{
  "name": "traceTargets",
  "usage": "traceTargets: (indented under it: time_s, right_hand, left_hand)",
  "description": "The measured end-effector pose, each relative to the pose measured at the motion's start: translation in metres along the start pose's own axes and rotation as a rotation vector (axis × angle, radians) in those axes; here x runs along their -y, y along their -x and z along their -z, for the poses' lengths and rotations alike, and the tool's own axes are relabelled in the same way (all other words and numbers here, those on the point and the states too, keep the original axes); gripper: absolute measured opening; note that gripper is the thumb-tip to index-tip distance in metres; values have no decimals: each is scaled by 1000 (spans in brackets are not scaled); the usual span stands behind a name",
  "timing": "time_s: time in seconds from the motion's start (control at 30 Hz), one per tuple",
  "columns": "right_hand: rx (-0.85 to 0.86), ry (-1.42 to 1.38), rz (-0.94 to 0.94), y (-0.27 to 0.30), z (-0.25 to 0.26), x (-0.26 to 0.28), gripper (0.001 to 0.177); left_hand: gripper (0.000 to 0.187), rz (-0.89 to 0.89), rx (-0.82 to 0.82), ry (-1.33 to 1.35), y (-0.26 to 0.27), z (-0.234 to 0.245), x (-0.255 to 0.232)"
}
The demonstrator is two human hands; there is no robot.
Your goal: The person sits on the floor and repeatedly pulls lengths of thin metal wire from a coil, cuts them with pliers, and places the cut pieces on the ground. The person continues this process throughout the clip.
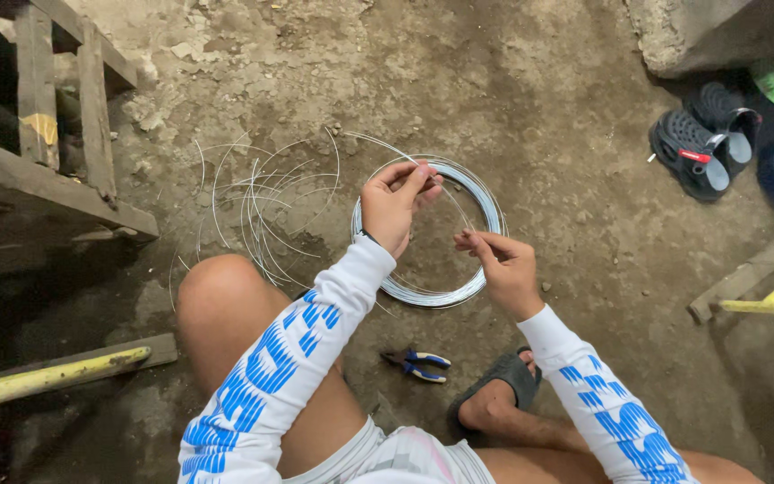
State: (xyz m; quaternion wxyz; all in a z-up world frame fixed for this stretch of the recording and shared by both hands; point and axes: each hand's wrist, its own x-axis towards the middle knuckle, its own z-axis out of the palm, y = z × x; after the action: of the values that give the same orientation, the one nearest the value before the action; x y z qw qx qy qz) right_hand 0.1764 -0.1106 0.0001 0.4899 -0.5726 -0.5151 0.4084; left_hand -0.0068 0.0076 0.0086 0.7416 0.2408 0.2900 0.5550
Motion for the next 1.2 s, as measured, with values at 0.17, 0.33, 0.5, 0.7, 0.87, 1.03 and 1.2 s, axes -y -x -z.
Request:
traceTargets:
  time_s: [0.17, 0.33, 0.5, 0.7, 0.87, 1.03, 1.2]
  right_hand:
    - [26, -3, 18, -2, 0, 6, 27]
    - [150, -60, 117, -23, 15, 36, 31]
    - [107, -72, 41, -38, 2, 53, 24]
    - [159, -63, 74, -47, 4, 57, 11]
    - [120, 55, 40, -47, 25, 54, 9]
    - [76, 151, 124, -36, 31, 50, 10]
    - [40, 180, 157, -31, 28, 44, 9]
  left_hand:
    - [19, -27, 9, 0, 2, 0, 4]
    - [17, -51, 55, 3, 9, -6, 16]
    - [17, -24, 72, -12, 15, -13, 23]
    - [16, -68, 128, -178, 19, -17, 15]
    - [18, -67, 144, -162, 18, -15, -6]
    - [18, -104, 136, -151, 20, -15, -26]
    - [18, -156, 77, -84, 18, -16, -24]
